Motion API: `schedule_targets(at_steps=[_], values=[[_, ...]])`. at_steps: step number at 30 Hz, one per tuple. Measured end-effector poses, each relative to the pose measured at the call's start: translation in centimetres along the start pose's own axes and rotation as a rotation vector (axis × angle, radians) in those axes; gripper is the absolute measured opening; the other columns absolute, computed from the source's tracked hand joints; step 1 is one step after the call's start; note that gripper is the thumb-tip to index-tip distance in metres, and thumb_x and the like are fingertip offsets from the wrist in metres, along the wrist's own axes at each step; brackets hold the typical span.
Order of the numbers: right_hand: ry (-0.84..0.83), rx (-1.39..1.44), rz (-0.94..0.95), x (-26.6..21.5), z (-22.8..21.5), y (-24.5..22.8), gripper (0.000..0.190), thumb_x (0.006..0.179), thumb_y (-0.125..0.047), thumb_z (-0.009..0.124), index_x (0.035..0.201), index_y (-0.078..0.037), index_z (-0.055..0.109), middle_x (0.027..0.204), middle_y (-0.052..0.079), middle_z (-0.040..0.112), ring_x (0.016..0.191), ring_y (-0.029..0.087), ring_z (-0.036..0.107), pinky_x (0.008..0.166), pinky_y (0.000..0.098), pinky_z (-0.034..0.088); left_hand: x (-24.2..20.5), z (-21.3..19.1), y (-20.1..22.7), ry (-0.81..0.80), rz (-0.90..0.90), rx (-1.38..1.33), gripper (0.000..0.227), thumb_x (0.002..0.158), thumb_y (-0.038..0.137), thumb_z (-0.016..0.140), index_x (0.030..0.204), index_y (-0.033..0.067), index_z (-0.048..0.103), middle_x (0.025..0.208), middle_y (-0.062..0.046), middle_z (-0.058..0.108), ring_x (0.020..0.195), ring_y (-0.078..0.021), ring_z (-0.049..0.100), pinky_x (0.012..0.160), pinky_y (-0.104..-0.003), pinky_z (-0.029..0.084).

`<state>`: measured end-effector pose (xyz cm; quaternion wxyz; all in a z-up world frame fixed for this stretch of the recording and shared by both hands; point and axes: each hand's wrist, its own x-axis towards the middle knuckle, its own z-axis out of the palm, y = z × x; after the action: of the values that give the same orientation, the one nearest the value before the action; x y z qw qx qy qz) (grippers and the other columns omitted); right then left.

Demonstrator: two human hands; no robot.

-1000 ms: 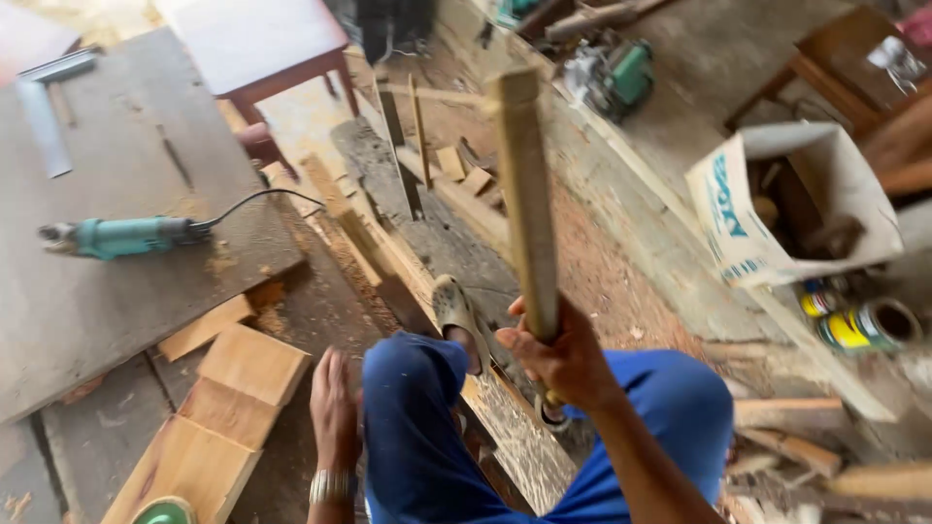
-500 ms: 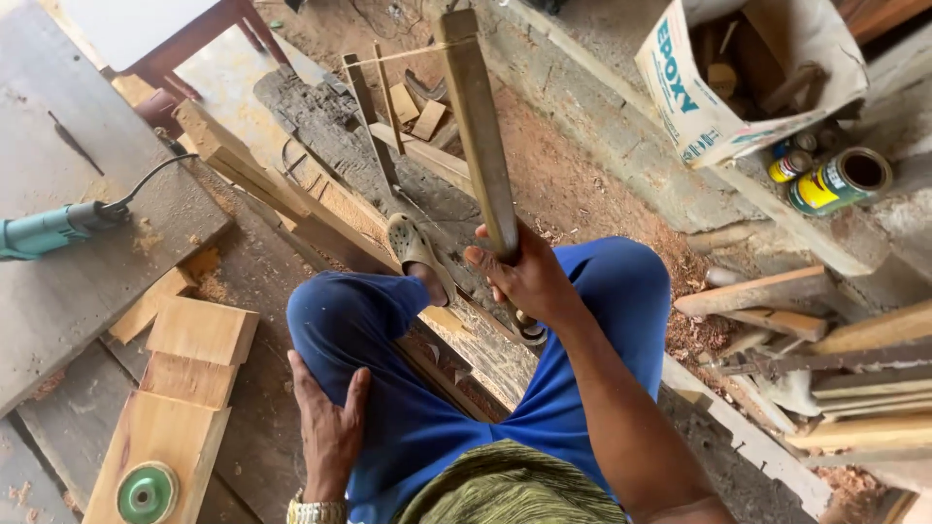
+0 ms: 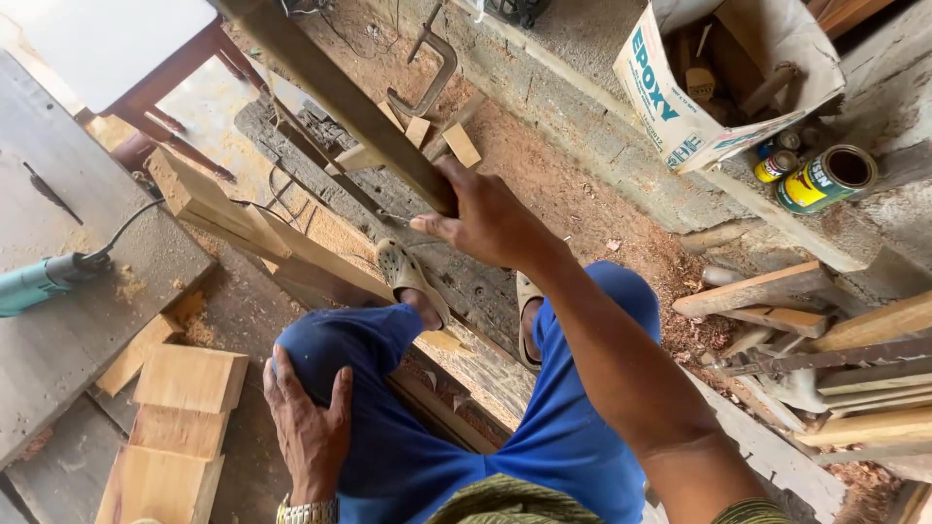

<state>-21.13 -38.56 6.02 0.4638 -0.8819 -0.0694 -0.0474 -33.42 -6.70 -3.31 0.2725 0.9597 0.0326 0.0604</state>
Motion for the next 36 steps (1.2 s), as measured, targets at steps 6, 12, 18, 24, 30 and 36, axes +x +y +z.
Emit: schedule_targets(at_steps=[6, 12, 18, 24, 30, 36], values=[[-0.092, -0.030, -0.074, 3.4, -0.3, 1.1, 0.067, 0.093, -0.040, 0.076, 0.136, 0.002, 0.049, 0.097, 0.018, 0.069, 0.082, 0.027, 0.073, 0.075, 0.0432, 0.060, 0.6, 0.8, -0.3, 0.014, -0.017, -0.015, 0.094, 0.086, 0.044, 0.073, 0.160, 0.0049, 0.030, 0.159, -0.026, 0.037, 0.146, -0.0434, 0.036, 0.116, -0.052, 0.035], [-0.117, 0.008, 0.020, 2.6, -3.0, 1.7, 0.071, 0.087, -0.046, 0.077, 0.136, 0.000, 0.056, 0.088, 0.017, 0.073, 0.074, 0.025, 0.074, 0.072, 0.0420, 0.061, 1.0, 2.1, -1.8, 0.063, -0.003, 0.027, 0.097, 0.082, 0.042, 0.076, 0.160, 0.0052, 0.032, 0.157, -0.027, 0.039, 0.145, -0.0435, 0.039, 0.117, -0.053, 0.036], [0.009, -0.098, 0.080, 1.5, -2.9, 1.8, 0.066, 0.084, -0.043, 0.080, 0.127, 0.002, 0.059, 0.078, 0.019, 0.072, 0.067, 0.028, 0.074, 0.065, 0.0410, 0.060, 1.3, 2.8, -2.3, 0.082, -0.021, 0.050, 0.098, 0.081, 0.042, 0.077, 0.161, 0.0058, 0.033, 0.156, -0.027, 0.041, 0.144, -0.0435, 0.040, 0.117, -0.053, 0.037], [0.031, -0.106, 0.075, 1.6, -2.8, 0.9, 0.054, 0.087, -0.040, 0.082, 0.114, 0.003, 0.063, 0.071, 0.021, 0.069, 0.063, 0.032, 0.071, 0.062, 0.0434, 0.056, 2.6, 2.4, -2.5, 0.004, -0.047, 0.093, 0.111, 0.080, 0.050, 0.077, 0.164, 0.0023, 0.023, 0.153, -0.031, 0.039, 0.143, -0.0452, 0.036, 0.115, -0.054, 0.035], [0.026, -0.049, 0.076, 1.4, -2.5, 1.3, 0.054, 0.086, -0.040, 0.081, 0.115, 0.001, 0.063, 0.072, 0.020, 0.070, 0.061, 0.028, 0.073, 0.060, 0.0423, 0.056, 4.2, 1.2, 0.2, -0.117, -0.284, 0.129, 0.111, 0.081, 0.065, 0.071, 0.162, 0.0047, 0.024, 0.151, -0.029, 0.042, 0.142, -0.0427, 0.038, 0.110, -0.055, 0.039], [0.035, -0.043, 0.066, 1.1, -3.0, 1.3, 0.053, 0.087, -0.039, 0.082, 0.115, 0.001, 0.060, 0.072, 0.020, 0.070, 0.063, 0.029, 0.073, 0.060, 0.0426, 0.056, 4.2, 1.4, 0.5, -0.097, -0.329, 0.129, 0.107, 0.082, 0.066, 0.069, 0.163, 0.0097, 0.028, 0.150, -0.027, 0.044, 0.140, -0.0417, 0.043, 0.109, -0.055, 0.041]])
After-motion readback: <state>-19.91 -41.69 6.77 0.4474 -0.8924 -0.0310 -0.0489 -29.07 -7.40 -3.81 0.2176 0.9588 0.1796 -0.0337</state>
